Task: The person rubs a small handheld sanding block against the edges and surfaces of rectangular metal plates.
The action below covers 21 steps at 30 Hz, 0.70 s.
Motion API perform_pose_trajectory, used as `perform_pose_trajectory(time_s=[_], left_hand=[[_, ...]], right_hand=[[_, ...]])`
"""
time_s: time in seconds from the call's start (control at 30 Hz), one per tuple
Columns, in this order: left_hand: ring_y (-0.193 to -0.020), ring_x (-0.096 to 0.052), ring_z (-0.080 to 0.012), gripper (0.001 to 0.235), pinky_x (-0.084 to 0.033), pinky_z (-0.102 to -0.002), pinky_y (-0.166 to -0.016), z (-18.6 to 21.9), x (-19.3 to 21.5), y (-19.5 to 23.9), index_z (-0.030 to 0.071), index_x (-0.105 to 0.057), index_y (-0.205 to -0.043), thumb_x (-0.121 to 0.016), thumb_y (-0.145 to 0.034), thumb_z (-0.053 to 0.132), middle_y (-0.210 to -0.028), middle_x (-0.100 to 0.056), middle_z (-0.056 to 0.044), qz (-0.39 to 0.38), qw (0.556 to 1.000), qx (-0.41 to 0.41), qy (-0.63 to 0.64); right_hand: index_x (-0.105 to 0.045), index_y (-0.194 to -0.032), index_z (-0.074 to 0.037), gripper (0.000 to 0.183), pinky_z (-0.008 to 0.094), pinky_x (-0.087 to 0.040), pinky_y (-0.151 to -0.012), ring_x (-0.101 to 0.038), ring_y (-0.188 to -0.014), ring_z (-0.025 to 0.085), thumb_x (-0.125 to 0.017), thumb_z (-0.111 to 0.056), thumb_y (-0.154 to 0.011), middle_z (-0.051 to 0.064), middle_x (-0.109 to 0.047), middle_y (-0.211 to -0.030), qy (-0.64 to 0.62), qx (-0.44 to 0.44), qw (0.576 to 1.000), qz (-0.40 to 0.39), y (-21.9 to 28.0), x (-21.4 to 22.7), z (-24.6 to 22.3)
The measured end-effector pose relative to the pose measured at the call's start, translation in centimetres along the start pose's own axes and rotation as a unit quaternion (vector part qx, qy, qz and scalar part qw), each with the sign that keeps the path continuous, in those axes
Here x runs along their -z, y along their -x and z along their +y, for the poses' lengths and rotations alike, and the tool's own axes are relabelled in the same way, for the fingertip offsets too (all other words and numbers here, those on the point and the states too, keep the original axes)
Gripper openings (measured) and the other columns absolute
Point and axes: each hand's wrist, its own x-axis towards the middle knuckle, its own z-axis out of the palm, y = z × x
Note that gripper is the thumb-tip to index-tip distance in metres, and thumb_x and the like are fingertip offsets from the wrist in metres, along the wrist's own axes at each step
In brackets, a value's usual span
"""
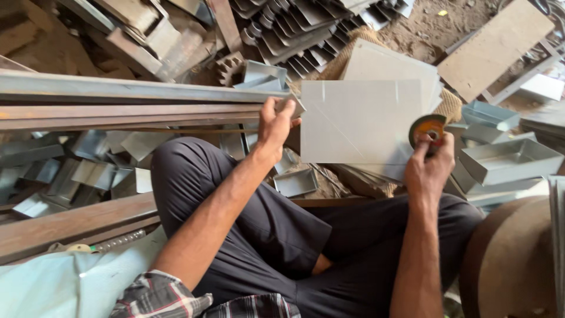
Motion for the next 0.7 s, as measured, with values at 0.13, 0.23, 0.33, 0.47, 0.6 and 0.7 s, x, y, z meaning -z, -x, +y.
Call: perform_pose_trajectory(time_s=[0.13, 0.23, 0.33, 0.47, 0.6, 0.7], left_hand=[[-0.079, -0.062, -0.0156, 0.017, -0.052, -0.033, -0.070, -0.5, -0.3, 0.8, 0.004, -0.063, -0.096, -0.068, -0.092, 0.020, -0.090, -0.068, -0.007, -0.016, 0.984, -0.046, -0.171], [-0.081, -0.059, -0.0135, 0.015, -0.050, -0.031, -0.070, -1.5, -0.2, 0.5, 0.005, -0.063, -0.094, -0.069, -0.091, 0.018, -0.087, -0.065, -0.005, -0.020, 0.986, -0.087, -0.139], [-0.086, -0.058, -0.0119, 0.017, -0.049, -0.029, -0.077, -1.5, 0.4, -0.2, 0.004, -0.060, -0.097, -0.068, -0.095, 0.019, -0.092, -0.065, -0.003, -0.065, 0.995, -0.059, -0.043], [-0.088, -0.057, -0.0110, 0.018, -0.048, -0.028, -0.082, -0.5, 0.0, 0.0, 0.003, -0.062, -0.101, -0.068, -0.098, 0.020, -0.096, -0.066, -0.005, -0.113, 0.992, -0.058, -0.023], [-0.082, -0.060, -0.0096, 0.017, -0.050, -0.027, -0.073, 0.5, 0.3, 1.1, 0.004, -0.066, -0.099, -0.071, -0.093, 0.019, -0.092, -0.069, -0.004, -0.069, 0.990, -0.052, -0.108], [-0.072, -0.060, -0.0097, 0.017, -0.050, -0.028, -0.063, 1.0, 0.6, 1.6, 0.002, -0.069, -0.097, -0.072, -0.093, 0.019, -0.086, -0.069, -0.004, -0.061, 0.988, -0.040, -0.136]], right_hand=[[-0.056, -0.110, 0.005, 0.018, 0.042, -0.055, -0.079, -0.070, -0.090, 0.028, -0.059, -0.012, -0.110, 0.021, -0.070, -0.100, 0.020, 0.059, 0.998, 0.026, -0.2, -0.3, 0.6], [-0.058, -0.112, 0.004, 0.017, 0.041, -0.055, -0.076, -0.070, -0.087, 0.027, -0.058, -0.013, -0.109, 0.020, -0.070, -0.098, 0.026, 0.035, 0.999, 0.018, -0.2, -0.3, 1.0], [-0.058, -0.111, 0.004, 0.019, 0.042, -0.055, -0.076, -0.070, -0.085, 0.028, -0.057, -0.015, -0.109, 0.019, -0.071, -0.096, 0.024, 0.003, 1.000, 0.018, -0.2, -0.6, 0.8], [-0.059, -0.115, 0.002, 0.023, 0.038, -0.056, -0.083, -0.067, -0.099, 0.026, -0.056, -0.019, -0.107, 0.017, -0.068, -0.111, 0.006, -0.039, 0.999, -0.003, -0.6, -0.8, 1.1], [-0.065, -0.112, 0.005, 0.020, 0.039, -0.055, -0.088, -0.064, -0.106, 0.029, -0.061, -0.012, -0.102, 0.020, -0.058, -0.123, 0.043, 0.048, 0.998, 0.004, -0.5, -1.1, 1.5], [-0.063, -0.117, 0.004, 0.024, 0.038, -0.055, -0.090, -0.065, -0.104, 0.028, -0.063, -0.015, -0.103, 0.016, -0.055, -0.127, 0.019, 0.032, 0.999, 0.002, -0.6, -1.1, 1.6]])
